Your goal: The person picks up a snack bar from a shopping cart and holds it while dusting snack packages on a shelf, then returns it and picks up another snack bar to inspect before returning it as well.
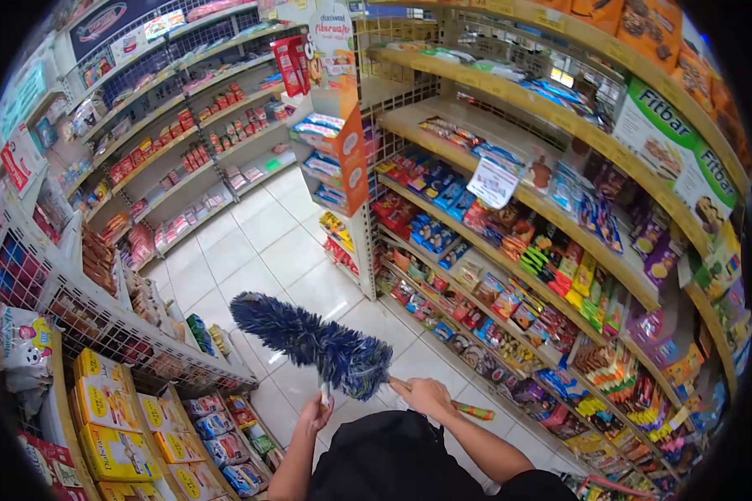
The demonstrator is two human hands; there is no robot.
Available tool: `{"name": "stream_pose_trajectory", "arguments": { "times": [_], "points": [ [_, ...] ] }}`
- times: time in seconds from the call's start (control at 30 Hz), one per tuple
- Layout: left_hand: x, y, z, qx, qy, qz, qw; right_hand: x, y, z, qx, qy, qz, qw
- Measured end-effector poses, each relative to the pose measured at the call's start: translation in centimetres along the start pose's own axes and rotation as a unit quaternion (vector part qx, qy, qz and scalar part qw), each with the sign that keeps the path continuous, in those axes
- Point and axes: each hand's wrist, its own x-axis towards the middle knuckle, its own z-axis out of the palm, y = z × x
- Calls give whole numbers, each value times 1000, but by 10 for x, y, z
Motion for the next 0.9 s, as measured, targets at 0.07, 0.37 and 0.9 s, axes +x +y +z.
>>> {"name": "stream_pose_trajectory", "arguments": {
  "times": [0.07,0.37,0.9],
  "points": [
    [-7,4,19,-66,34,-7,997,18,-13,-7,15,-4,-20,1000],
    [28,32,122,98,6,27,995,133,27,-1,-46,-11,-30,998],
    [54,14,208,199,-157,-4,967,125,33,-10,47,-26,-2,999]
  ]
}}
